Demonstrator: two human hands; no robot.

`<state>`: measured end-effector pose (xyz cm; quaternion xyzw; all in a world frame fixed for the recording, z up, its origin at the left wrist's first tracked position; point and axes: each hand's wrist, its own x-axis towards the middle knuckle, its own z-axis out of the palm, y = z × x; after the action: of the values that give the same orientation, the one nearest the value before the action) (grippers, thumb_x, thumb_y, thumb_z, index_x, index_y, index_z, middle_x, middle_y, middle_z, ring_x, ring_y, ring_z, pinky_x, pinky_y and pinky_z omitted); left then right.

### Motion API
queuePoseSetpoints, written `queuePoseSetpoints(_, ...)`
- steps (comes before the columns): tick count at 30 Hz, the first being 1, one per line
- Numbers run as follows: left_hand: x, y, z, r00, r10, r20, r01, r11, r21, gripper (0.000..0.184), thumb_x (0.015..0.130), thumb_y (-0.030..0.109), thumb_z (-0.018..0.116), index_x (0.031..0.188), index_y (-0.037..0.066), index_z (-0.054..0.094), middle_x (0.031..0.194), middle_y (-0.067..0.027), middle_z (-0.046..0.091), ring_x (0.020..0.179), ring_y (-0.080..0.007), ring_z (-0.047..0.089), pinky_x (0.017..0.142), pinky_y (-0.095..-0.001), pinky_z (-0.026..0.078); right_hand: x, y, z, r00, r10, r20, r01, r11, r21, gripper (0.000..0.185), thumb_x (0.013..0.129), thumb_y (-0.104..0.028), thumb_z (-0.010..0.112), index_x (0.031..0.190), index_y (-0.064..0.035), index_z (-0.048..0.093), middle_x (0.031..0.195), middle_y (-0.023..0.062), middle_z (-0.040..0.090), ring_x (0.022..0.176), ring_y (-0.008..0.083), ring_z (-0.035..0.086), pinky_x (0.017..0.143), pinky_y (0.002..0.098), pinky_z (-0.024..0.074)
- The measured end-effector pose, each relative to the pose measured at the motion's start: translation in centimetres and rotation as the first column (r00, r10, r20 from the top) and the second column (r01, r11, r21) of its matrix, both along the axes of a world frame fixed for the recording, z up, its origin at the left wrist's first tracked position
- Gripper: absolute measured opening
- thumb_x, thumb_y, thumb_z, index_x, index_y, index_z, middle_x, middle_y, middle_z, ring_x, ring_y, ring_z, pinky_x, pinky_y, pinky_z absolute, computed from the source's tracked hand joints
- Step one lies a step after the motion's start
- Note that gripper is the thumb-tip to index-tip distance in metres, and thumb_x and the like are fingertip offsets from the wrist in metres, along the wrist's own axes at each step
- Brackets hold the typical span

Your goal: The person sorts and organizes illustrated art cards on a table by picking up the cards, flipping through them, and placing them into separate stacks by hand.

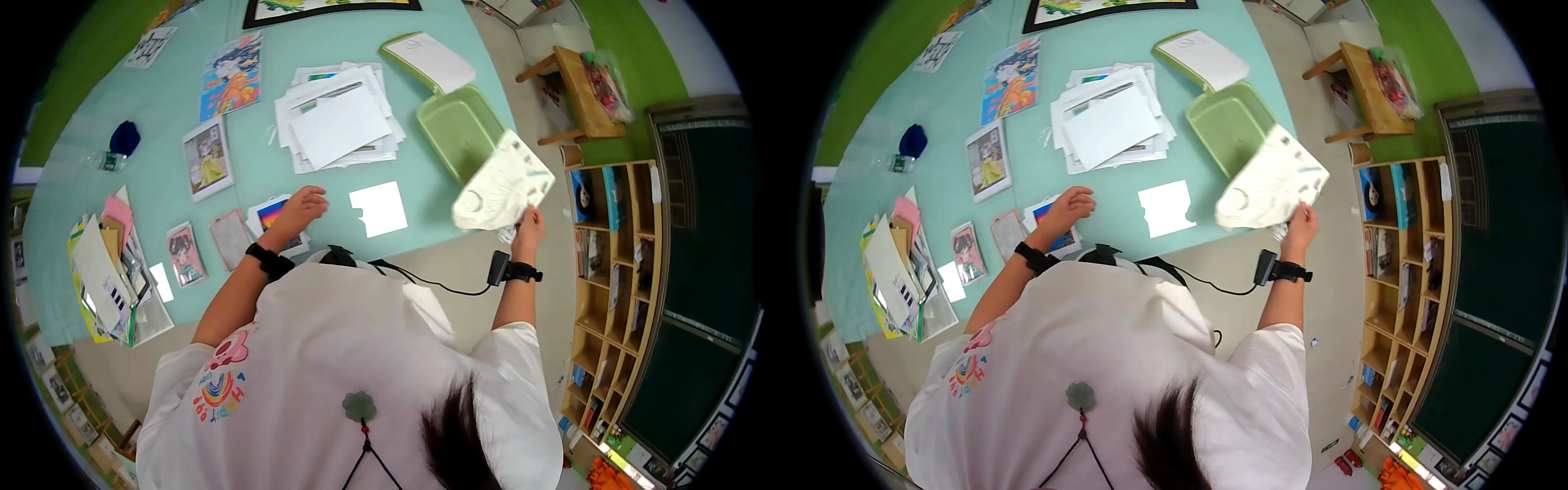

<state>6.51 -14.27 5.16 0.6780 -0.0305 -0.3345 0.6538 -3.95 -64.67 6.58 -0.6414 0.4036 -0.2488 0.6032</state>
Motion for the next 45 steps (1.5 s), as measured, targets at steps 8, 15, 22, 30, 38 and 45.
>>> queuePoseSetpoints(8, -0.4, -0.8, -2.5, 0.999, 0.034, -0.031, -0.03, 0.991, 0.127, 0.04, 0.085, 0.011, 0.06, 0.122, 0.002, 0.046, 0.101, -0.0091, 0.059, 0.091, -0.0131, 0.056, 0.081, -0.025, 0.045, -7.2, -13.8, -8.6, 0.923, -0.219, -0.316, 0.151, 0.963, -0.225, 0.023, 0.09, -0.021, 0.056, 0.102, -0.001, 0.057, 0.074, 0.0022, 0.056, 0.056, 0.0099, 0.047, 0.047, 0.0261, 0.0384)
queuePoseSetpoints(15, 0.0, -1.6, -1.8, 0.998, 0.06, -0.021, -0.055, 0.978, 0.203, 0.039, 0.086, 0.011, 0.06, 0.121, 0.002, 0.047, 0.102, -0.0086, 0.06, 0.092, -0.0129, 0.055, 0.083, -0.0252, 0.044, -1.7, -12.5, -11.8, 0.808, -0.305, -0.504, 0.008, 0.862, -0.508, 0.05, 0.083, -0.028, 0.063, 0.118, 0.0049, 0.051, 0.103, 0.0176, 0.059, 0.091, 0.0287, 0.058, 0.079, 0.0373, 0.0457)
queuePoseSetpoints(22, 0.0, -1.5, -1.6, 0.993, 0.105, 0.043, -0.113, 0.964, 0.24, 0.039, 0.086, 0.011, 0.059, 0.121, 0.001, 0.047, 0.102, -0.0102, 0.061, 0.093, -0.0149, 0.056, 0.083, -0.0257, 0.045, 8.0, 3.5, 0.8, 0.95, 0.226, -0.214, -0.305, 0.531, -0.791, 0.039, 0.081, -0.012, 0.062, 0.115, 0.0034, 0.05, 0.121, 0.0222, 0.05, 0.111, 0.0386, 0.047, 0.093, 0.0439, 0.0384)
queuePoseSetpoints(30, -1.8, -0.2, -1.4, 0.985, 0.155, 0.078, -0.172, 0.928, 0.33, 0.036, 0.086, 0.009, 0.06, 0.119, 0.003, 0.048, 0.102, -0.01, 0.062, 0.09, -0.0141, 0.058, 0.08, -0.0255, 0.047, 19.8, 23.6, -2.1, 0.429, 0.703, -0.567, -0.631, -0.216, -0.745, 0.058, 0.073, 0.004, 0.055, 0.129, -0.0021, 0.042, 0.139, 0.0214, 0.034, 0.13, 0.0355, 0.032, 0.109, 0.0444, 0.0237)
queuePoseSetpoints(38, -4.0, 2.6, -1.7, 0.944, 0.33, 0.026, -0.325, 0.906, 0.273, 0.039, 0.085, 0.012, 0.061, 0.12, 0.002, 0.047, 0.101, -0.0088, 0.062, 0.09, -0.0157, 0.059, 0.076, -0.0278, 0.048, 21.4, 25.2, -7.8, 0.401, 0.593, -0.699, -0.673, -0.328, -0.664, 0.049, 0.079, 0.002, 0.048, 0.128, -0.0022, 0.043, 0.137, 0.02, 0.037, 0.129, 0.0333, 0.034, 0.108, 0.0452, 0.0239)
queuePoseSetpoints(45, -4.3, 4.8, -3.0, 0.954, 0.257, 0.154, -0.29, 0.919, 0.267, 0.04, 0.087, 0.013, 0.061, 0.121, -0.001, 0.046, 0.105, -0.0113, 0.061, 0.096, -0.0193, 0.059, 0.084, -0.0312, 0.047, 18.4, 24.8, -0.3, 0.457, 0.832, -0.315, -0.689, 0.107, -0.717, 0.021, 0.085, -0.002, 0.051, 0.105, 0.0013, 0.055, 0.098, 0.0157, 0.064, 0.086, 0.0356, 0.061, 0.075, 0.0367, 0.0504)
